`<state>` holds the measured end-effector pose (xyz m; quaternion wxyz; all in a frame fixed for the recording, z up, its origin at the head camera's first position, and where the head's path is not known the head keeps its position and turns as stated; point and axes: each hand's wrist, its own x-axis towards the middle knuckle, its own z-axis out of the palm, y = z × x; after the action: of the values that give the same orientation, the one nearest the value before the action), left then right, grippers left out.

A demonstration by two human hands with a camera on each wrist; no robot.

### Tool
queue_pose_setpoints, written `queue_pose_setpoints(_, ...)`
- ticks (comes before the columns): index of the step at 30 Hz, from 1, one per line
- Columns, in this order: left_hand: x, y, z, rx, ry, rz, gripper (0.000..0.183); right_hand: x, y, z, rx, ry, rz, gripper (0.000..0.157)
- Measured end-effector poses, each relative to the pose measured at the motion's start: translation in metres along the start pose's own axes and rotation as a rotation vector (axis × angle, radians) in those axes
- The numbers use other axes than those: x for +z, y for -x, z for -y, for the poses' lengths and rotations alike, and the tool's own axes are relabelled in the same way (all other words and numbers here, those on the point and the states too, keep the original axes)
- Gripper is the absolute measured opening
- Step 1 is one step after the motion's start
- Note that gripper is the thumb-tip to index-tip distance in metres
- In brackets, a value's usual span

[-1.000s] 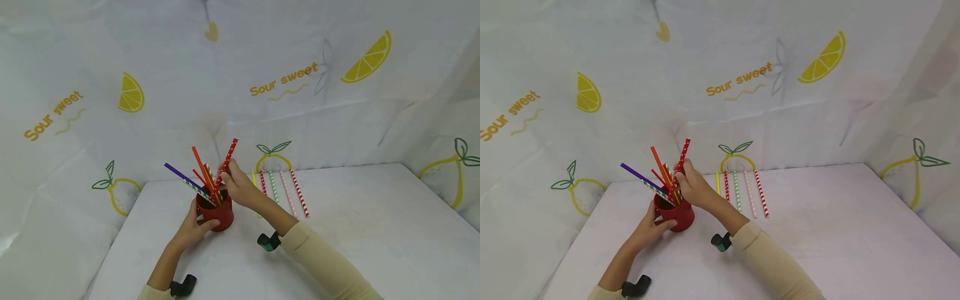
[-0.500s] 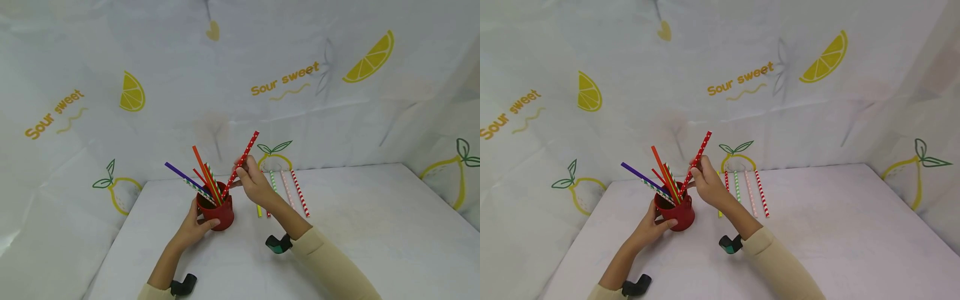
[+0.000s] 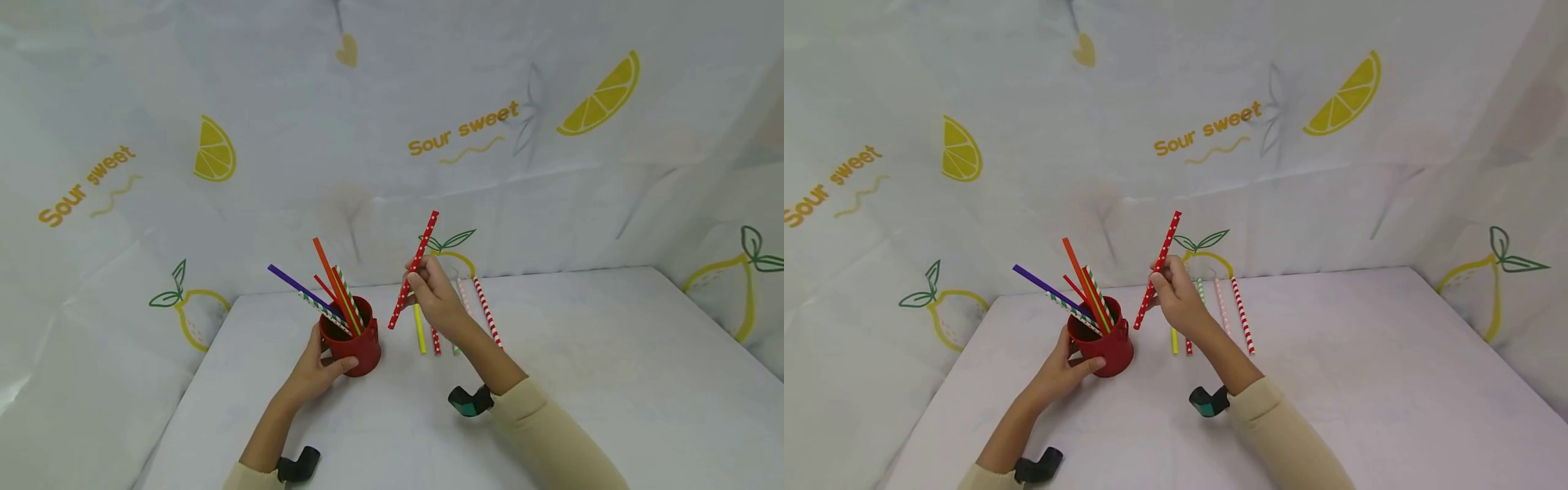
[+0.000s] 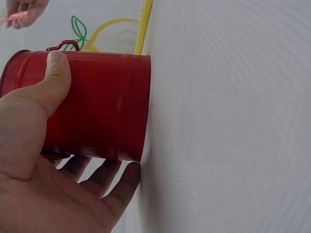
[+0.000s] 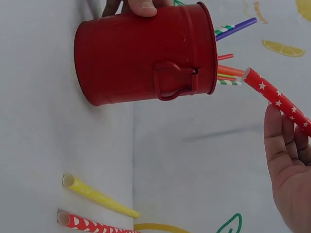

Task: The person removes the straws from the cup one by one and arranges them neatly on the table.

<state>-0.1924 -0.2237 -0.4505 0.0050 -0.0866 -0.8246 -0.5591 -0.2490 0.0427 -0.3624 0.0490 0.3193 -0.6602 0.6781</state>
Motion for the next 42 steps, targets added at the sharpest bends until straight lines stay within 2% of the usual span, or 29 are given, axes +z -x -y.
queue_pose_setpoints(9,-0.001,0.001,0.001,0.005,-0.005,0.001,0.096,-0.015,0.008,-0.012,0.121,0.121,-0.064,0.025)
queue_pose_setpoints(15,-0.001,0.001,-0.001,-0.007,-0.001,0.005,0.096,-0.029,0.011,-0.019,0.249,0.201,-0.039,0.034)
queue_pose_setpoints(20,-0.001,0.000,-0.001,0.007,-0.003,0.008,0.097,-0.040,0.015,-0.025,0.352,0.250,-0.041,0.035)
queue_pose_setpoints(28,-0.001,0.000,0.000,0.034,0.004,0.011,0.094,-0.058,0.020,-0.032,0.353,0.307,-0.051,0.035)
queue_pose_setpoints(35,-0.001,0.001,0.000,0.029,0.002,0.014,0.095,-0.079,0.026,-0.039,0.438,0.431,-0.067,0.036)
queue_pose_setpoints(42,-0.001,0.000,0.001,0.012,-0.001,0.011,0.095,-0.097,0.032,-0.046,0.518,0.489,-0.080,0.040)
